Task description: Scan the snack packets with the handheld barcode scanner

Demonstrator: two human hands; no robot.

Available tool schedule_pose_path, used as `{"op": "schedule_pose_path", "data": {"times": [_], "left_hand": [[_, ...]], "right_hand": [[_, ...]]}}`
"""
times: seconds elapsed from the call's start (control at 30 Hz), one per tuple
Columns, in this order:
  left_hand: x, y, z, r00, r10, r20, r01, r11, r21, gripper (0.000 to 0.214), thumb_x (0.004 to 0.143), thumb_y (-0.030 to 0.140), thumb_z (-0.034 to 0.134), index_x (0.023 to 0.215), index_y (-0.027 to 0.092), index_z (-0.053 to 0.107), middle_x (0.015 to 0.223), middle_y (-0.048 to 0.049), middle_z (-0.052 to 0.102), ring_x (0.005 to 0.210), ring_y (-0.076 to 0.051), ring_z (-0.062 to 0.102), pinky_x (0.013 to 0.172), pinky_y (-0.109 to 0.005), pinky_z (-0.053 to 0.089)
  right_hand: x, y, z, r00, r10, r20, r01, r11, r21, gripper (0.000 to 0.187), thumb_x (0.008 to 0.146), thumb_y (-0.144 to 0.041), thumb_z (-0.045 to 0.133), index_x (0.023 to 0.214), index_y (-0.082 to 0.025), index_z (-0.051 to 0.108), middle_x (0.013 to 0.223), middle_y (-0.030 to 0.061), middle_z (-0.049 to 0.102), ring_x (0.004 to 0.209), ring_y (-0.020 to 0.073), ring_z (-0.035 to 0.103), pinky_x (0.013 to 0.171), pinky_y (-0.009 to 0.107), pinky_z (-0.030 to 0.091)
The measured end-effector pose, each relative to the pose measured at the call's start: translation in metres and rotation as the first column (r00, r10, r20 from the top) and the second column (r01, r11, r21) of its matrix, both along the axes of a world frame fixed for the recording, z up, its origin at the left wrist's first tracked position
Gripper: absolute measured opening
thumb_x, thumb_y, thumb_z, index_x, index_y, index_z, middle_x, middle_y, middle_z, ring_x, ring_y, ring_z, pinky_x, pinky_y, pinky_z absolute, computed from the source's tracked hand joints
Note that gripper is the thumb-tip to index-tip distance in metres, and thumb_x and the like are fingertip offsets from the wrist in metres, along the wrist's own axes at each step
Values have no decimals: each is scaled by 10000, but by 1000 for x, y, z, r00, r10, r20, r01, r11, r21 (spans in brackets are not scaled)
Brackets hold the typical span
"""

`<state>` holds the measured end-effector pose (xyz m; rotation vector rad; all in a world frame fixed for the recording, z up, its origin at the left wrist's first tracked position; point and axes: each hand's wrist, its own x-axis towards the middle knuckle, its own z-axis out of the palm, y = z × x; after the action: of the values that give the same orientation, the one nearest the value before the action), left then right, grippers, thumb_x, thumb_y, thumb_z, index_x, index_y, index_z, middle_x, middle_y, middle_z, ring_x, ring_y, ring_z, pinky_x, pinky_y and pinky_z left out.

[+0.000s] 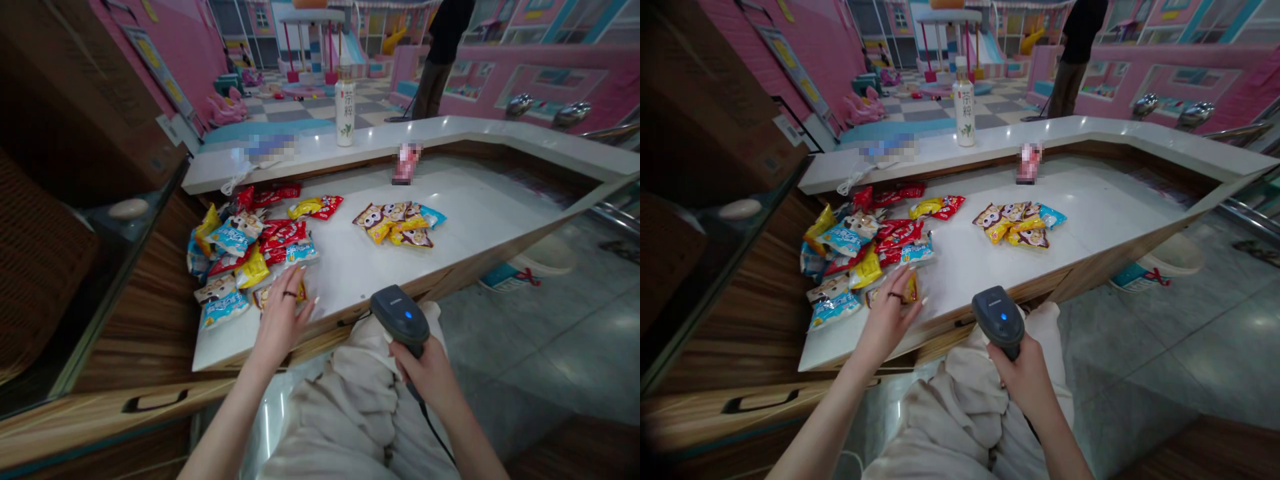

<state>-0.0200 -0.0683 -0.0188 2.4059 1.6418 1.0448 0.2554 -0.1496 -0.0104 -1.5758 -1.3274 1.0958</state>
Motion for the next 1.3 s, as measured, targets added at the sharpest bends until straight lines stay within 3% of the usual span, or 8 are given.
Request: {"op": "schedule_pose_path", "data": {"times": [0.23,0.5,0.6,0.73,0.8,0.9,1.0,1.3], "left_hand": [[-47,-11,-28,991,40,-128,-40,999,3,572,943,325,575,1480,223,407,1514,-189,443,1391,-349,431,1120,-582,368],[-24,-5,-13,956,27,292,2,995,-100,404,971,326,527,1363,241,568,1434,-114,547,1319,-257,508,1137,-455,370],[-1,-2,-2,776,89,624,48,979,-198,410,963,376,545,1354,255,579,1407,-75,579,1325,-226,512,1160,-399,349],[32,12,-1,153,374,915,213,891,-400,404,905,450,626,1263,262,633,1317,-43,651,1210,-216,613,1031,-337,486],[45,22,-4,-46,500,865,335,823,-458,377,899,448,631,1202,226,657,1254,-62,687,1087,-219,678,897,-324,558],[58,35,-9,-142,581,802,444,761,-473,328,917,397,608,1161,188,674,1201,-77,712,973,-204,716,779,-300,589],[64,42,-10,-231,563,793,520,760,-389,331,926,394,599,1186,200,668,1233,-61,705,999,-191,713,821,-297,589],[70,35,-15,-141,487,862,491,790,-367,333,857,342,710,1146,187,647,1169,-85,731,1029,-227,714,932,-370,566]], "right_hand": [[-15,2,-5,996,48,-77,-51,998,-26,217,809,-382,637,711,-192,608,413,-47,528,348,141,510,388,232,404],[-21,3,-4,999,12,-52,-12,1000,-2,182,794,-361,632,744,-187,608,431,-55,517,356,135,503,382,227,413],[-23,6,-3,998,11,-68,-11,1000,3,167,795,-348,629,753,-188,604,435,-61,509,355,130,492,380,224,407],[-29,10,0,998,22,-67,-20,999,27,174,805,-355,626,751,-192,598,435,-65,502,347,127,487,372,220,393],[-31,12,2,998,21,-51,-19,999,45,162,805,-346,626,762,-191,605,438,-64,509,350,131,499,377,220,397],[-32,12,2,999,25,-43,-23,999,46,159,814,-342,627,806,-182,624,441,-65,517,353,137,512,381,220,405],[-34,11,2,999,37,-37,-36,999,33,169,836,-346,625,830,-178,639,442,-66,517,358,140,510,377,218,399],[-55,7,12,992,117,56,-124,981,148,104,804,-222,643,865,-161,701,708,22,719,669,196,658,595,236,481]]}}
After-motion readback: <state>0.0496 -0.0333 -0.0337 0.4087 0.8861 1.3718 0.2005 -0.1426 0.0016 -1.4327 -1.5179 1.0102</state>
